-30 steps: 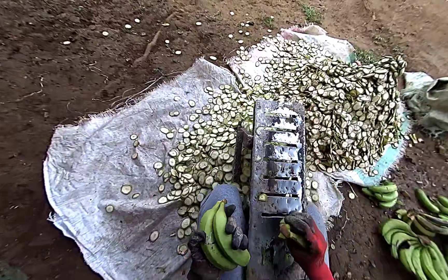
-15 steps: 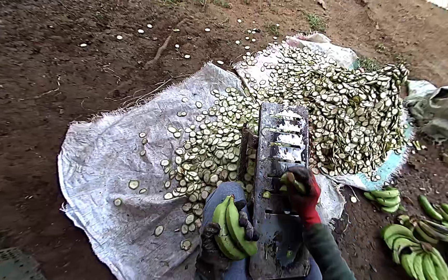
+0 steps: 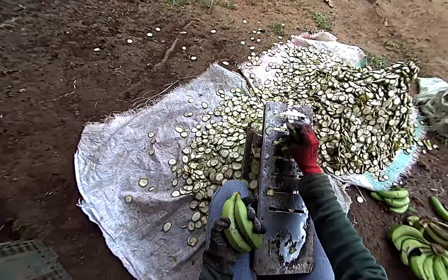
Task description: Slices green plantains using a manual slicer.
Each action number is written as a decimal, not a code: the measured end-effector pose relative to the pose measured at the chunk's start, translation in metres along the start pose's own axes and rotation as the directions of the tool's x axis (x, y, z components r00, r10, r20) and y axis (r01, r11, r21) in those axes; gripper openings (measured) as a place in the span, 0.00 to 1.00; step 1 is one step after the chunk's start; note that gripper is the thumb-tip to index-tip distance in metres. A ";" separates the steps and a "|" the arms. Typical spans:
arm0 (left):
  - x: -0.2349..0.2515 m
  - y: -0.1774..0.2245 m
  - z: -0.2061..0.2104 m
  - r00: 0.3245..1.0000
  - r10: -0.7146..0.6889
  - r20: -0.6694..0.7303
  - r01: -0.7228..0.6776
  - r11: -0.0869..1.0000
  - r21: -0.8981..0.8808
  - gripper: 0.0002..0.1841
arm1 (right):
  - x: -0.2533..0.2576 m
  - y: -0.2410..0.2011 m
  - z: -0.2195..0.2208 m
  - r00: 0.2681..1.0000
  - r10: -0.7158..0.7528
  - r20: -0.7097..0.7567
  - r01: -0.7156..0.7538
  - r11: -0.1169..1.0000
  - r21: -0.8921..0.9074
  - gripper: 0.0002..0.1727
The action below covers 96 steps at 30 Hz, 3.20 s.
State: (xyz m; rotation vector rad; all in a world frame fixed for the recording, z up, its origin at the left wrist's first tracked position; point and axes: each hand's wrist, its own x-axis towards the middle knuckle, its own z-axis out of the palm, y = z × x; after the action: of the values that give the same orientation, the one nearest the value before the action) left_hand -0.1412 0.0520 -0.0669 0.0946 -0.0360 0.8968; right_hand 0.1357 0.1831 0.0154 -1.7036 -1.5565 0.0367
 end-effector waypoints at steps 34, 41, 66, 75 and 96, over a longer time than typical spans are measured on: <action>0.003 -0.003 -0.001 0.999 -0.019 -0.047 0.018 1.000 -0.011 0.43 | 0.005 0.027 0.020 0.992 0.124 -0.007 -0.121 0.958 -0.262 0.27; 0.000 0.000 -0.003 0.999 -0.050 -0.015 0.050 0.999 0.009 0.44 | -0.210 -0.033 -0.024 0.987 0.116 -0.114 -0.125 0.989 -0.074 0.17; 0.004 -0.002 -0.006 0.999 -0.037 -0.038 0.037 0.999 -0.007 0.44 | -0.050 -0.006 0.009 0.910 0.345 0.229 -0.212 0.863 -0.459 0.29; 0.003 0.000 0.000 0.998 -0.031 -0.056 0.030 0.999 -0.020 0.43 | -0.100 -0.006 0.002 0.941 0.304 0.151 -0.229 0.897 -0.378 0.27; 0.015 -0.010 0.049 0.985 0.173 0.004 -0.149 0.838 0.526 0.44 | -0.067 0.057 -0.064 0.791 0.567 -0.228 -0.544 0.823 0.162 0.26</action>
State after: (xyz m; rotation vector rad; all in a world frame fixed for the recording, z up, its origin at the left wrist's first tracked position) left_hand -0.1235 0.0526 -0.0175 0.5933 0.2501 1.0596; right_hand 0.1999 0.0983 -0.0061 -1.9506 -0.8001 0.1677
